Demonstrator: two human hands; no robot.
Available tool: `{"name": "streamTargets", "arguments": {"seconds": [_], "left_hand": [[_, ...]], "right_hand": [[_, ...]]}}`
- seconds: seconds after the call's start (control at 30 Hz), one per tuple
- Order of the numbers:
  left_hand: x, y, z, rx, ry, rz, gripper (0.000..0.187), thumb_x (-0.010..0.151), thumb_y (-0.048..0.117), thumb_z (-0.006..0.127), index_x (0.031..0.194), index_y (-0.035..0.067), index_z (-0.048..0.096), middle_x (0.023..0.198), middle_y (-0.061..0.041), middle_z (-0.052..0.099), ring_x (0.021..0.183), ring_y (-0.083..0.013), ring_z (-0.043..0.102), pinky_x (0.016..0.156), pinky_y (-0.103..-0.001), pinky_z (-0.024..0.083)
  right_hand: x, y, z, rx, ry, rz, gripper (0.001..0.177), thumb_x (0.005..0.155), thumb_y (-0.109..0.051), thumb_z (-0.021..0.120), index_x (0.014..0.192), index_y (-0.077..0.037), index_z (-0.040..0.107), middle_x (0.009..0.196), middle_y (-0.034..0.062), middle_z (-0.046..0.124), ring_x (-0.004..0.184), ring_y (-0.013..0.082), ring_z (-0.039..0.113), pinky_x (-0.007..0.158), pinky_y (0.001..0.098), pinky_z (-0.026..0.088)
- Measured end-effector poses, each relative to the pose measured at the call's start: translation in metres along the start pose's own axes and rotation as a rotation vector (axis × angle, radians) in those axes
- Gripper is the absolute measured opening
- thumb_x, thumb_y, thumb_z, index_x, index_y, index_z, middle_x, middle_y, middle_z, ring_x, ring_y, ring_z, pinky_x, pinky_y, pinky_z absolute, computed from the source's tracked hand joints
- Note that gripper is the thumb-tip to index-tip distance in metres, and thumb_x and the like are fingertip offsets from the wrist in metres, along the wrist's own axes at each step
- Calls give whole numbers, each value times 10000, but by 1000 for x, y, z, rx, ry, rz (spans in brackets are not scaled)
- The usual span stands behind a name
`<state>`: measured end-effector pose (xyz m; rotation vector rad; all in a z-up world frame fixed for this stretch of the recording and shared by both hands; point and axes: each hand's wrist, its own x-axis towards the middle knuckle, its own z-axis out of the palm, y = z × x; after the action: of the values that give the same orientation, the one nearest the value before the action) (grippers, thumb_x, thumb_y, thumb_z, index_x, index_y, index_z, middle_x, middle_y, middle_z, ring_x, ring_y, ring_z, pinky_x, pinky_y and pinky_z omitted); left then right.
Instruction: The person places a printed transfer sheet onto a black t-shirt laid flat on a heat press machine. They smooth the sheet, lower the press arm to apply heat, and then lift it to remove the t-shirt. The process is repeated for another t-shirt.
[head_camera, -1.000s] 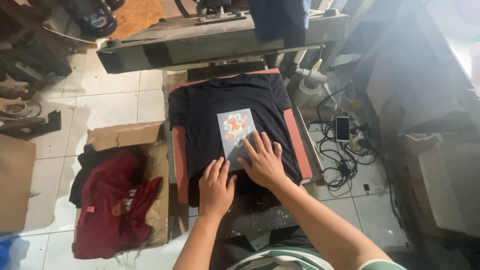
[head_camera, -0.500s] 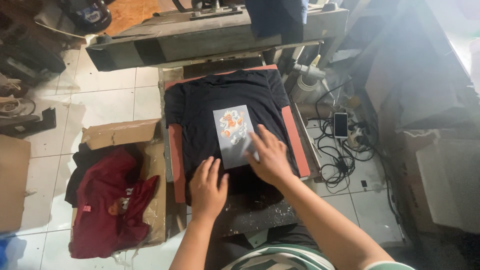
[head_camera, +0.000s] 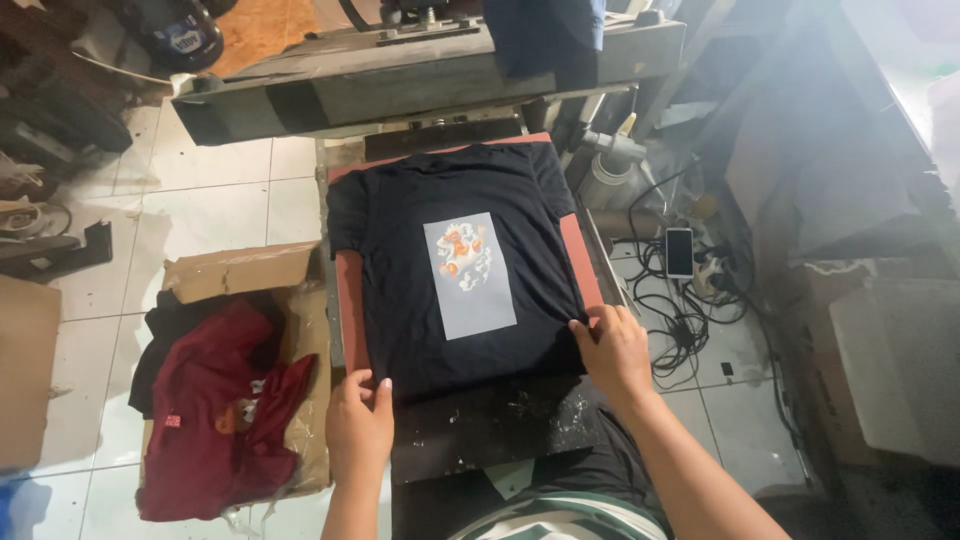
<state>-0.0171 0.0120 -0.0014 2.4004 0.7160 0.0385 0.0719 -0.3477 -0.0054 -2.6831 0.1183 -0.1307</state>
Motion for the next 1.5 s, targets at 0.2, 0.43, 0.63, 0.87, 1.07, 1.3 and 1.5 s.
{"name": "streamTargets", "arguments": {"seconds": [0.2, 0.43, 0.63, 0.87, 1.07, 1.3, 1.5], "left_hand": [[-4, 6, -8, 11, -33, -63, 219, 985, 343, 601, 1086, 162, 673, 1059, -65, 727, 1042, -295, 666, 898, -457, 508], [-6, 41, -8, 99, 118, 182, 302, 959, 247, 656, 1243, 142, 660, 1118, -129, 686, 1045, -338, 621, 863, -453, 534], [9, 67, 48, 171, 234, 918, 359, 993, 347, 589, 1276, 148, 686, 1318, -111, 654, 1242, -331, 610, 891, -449, 551], [10, 55, 67, 320, 93, 739, 449, 1051, 449, 447, 1413, 223, 587, 1514, -17, 536, 1426, -248, 463, 1010, -475, 477], [8, 57, 62, 287, 27, 701, 463, 1064, 446, 427, 1441, 214, 560, 1551, -40, 495, 1453, -262, 433, 1032, -510, 463], [9, 54, 67, 309, 35, 705, 475, 1065, 452, 427, 1464, 218, 538, 1559, -49, 475, 1462, -255, 423, 1030, -495, 465], [11, 50, 71, 286, 34, 705, 472, 1056, 451, 455, 1461, 224, 538, 1564, -43, 464, 1466, -251, 416, 1040, -497, 455]], "right_hand": [[0, -7, -12, 195, -124, 130, 181, 1007, -283, 590, 976, -113, 644, 1003, 74, 658, 960, 304, 612, 807, 434, 464], [0, -38, -6, 1, 233, -297, 291, 864, -192, 724, 1131, -88, 670, 1053, 178, 655, 924, 417, 584, 724, 539, 454], [-17, -92, 24, -103, 54, -585, 469, 879, -449, 684, 1278, -201, 680, 1480, 134, 554, 1365, 368, 495, 1029, 522, 386], [-20, -89, 27, -197, -46, -583, 516, 994, -489, 526, 1461, -272, 531, 1543, 72, 485, 1419, 335, 413, 1051, 499, 297], [-19, -91, 24, -200, -93, -567, 522, 1002, -498, 499, 1475, -278, 513, 1555, 64, 469, 1428, 333, 397, 1056, 499, 291], [-19, -86, 30, -173, -65, -586, 537, 996, -496, 518, 1480, -265, 507, 1558, 71, 455, 1419, 339, 398, 1038, 501, 304], [-19, -84, 34, -183, 9, -600, 547, 978, -496, 544, 1475, -271, 513, 1539, 69, 484, 1402, 315, 429, 1039, 486, 309]]}}
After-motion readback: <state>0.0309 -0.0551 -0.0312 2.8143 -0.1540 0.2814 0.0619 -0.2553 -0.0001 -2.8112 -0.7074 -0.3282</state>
